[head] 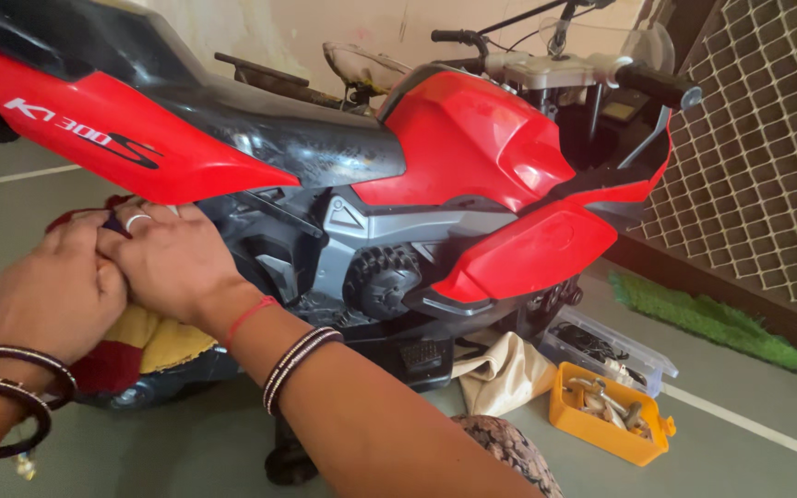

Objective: The person wipes the side panels, engine area, and seat of a red motorcycle using a multi-colored cloth. The cleaning action is continuous and covers various surfaces of the vehicle.

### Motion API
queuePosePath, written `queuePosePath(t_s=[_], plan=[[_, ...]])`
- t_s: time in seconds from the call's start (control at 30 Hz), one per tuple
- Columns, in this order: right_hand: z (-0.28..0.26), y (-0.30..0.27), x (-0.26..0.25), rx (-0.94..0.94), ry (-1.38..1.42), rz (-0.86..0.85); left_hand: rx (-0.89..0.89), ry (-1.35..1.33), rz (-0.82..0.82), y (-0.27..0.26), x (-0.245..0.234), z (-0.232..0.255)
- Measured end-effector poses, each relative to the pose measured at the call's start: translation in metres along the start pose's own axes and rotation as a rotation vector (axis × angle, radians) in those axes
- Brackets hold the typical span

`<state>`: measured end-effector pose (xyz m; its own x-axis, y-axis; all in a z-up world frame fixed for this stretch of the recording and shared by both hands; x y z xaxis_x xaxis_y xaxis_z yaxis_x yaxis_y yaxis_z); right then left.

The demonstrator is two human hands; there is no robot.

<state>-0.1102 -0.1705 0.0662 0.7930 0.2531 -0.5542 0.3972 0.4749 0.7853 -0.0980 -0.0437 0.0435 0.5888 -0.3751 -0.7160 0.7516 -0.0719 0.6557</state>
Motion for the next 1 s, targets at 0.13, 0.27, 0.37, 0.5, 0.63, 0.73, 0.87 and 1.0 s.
queuePosePath(t_s=[0.13, 0.27, 0.37, 0.5, 0.63, 0.73, 0.87, 1.0], plan=[[0.001, -0.024, -0.032, -0.038, 0.034, 0.091, 0.117, -0.242, 0.209, -0.025, -0.012, 0.025], [0.023, -0.064, -0.057, -0.018, 0.145, 0.099, 0.321, -0.22, 0.252, -0.043, -0.03, 0.065], [0.051, -0.097, -0.058, -0.03, 0.047, 0.076, 0.39, -0.086, 0.094, -0.045, -0.026, 0.096], [0.08, -0.142, -0.056, 0.042, -0.003, 0.114, 0.597, 0.075, -0.057, -0.041, -0.003, 0.132], [0.079, -0.146, -0.059, 0.175, 0.033, 0.114, 0.546, 0.136, -0.016, -0.037, 0.01, 0.143], [0.073, -0.137, -0.064, 0.261, 0.027, 0.079, 0.562, 0.102, -0.009, -0.03, 0.008, 0.147], [0.07, -0.132, -0.052, 0.291, 0.053, 0.066, 0.475, 0.074, -0.071, -0.029, 0.014, 0.156], [0.074, -0.128, -0.032, 0.298, -0.007, 0.077, 0.389, 0.09, -0.074, -0.022, 0.028, 0.154]])
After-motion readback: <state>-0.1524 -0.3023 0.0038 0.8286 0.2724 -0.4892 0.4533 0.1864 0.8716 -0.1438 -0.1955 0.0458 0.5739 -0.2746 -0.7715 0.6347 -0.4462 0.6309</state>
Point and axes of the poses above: each hand's wrist, its own y-axis towards the middle knuckle, its own x-axis out of the palm, z = x × y, the point moved 4 cm from there along y, towards the middle knuckle, and after that the axes turned 5 degrees about z, right-handed, at the moved point
